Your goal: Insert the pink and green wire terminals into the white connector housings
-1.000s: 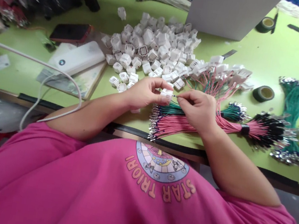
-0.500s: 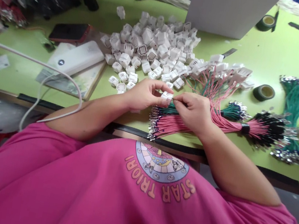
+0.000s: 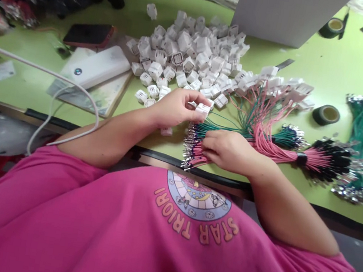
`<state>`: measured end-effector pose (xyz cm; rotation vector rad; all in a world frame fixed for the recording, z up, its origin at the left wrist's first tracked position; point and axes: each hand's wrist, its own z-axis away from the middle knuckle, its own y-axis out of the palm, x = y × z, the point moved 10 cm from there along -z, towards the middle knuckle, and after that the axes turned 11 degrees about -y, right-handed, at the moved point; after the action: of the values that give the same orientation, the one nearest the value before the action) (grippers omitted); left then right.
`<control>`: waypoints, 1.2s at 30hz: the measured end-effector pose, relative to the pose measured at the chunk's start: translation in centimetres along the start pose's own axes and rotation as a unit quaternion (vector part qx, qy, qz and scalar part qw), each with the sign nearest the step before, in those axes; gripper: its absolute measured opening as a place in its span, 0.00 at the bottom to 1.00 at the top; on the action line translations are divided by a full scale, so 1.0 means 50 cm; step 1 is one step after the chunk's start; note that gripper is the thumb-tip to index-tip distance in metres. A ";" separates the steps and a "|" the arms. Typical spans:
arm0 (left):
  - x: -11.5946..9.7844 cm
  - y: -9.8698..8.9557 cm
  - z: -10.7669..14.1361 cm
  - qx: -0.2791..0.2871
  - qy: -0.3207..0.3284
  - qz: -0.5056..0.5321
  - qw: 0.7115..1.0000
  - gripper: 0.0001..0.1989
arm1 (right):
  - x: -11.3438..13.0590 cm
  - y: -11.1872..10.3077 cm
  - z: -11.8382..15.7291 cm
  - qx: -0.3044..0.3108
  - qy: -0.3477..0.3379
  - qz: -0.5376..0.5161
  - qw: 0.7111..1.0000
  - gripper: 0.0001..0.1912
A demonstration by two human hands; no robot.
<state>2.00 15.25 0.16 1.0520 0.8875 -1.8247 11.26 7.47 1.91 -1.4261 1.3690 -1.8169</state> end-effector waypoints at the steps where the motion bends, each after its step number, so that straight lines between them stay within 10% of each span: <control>1: -0.001 0.001 0.003 0.004 -0.008 0.006 1.000 0.16 | -0.003 -0.006 0.001 -0.016 -0.002 -0.029 0.999 0.09; 8: 0.005 0.015 0.017 0.045 -0.057 0.054 0.996 0.16 | -0.072 -0.066 0.040 -0.219 0.091 -0.238 0.942 0.08; 13: 0.015 0.026 0.009 0.060 -0.064 0.114 0.990 0.15 | -0.078 -0.101 0.078 -0.366 0.171 -0.116 0.907 0.07; 24: 0.023 0.025 0.002 0.067 -0.066 0.129 0.987 0.17 | -0.063 -0.105 0.067 -0.291 0.156 0.002 0.944 0.10; 36: 0.000 0.021 0.019 0.027 -0.066 0.070 0.995 0.19 | -0.098 -0.073 0.052 -0.254 0.202 -0.144 0.935 0.09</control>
<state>2.63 14.02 0.36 0.9889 0.6720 -1.7864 16.16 11.84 2.86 -1.6269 2.0471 -2.1285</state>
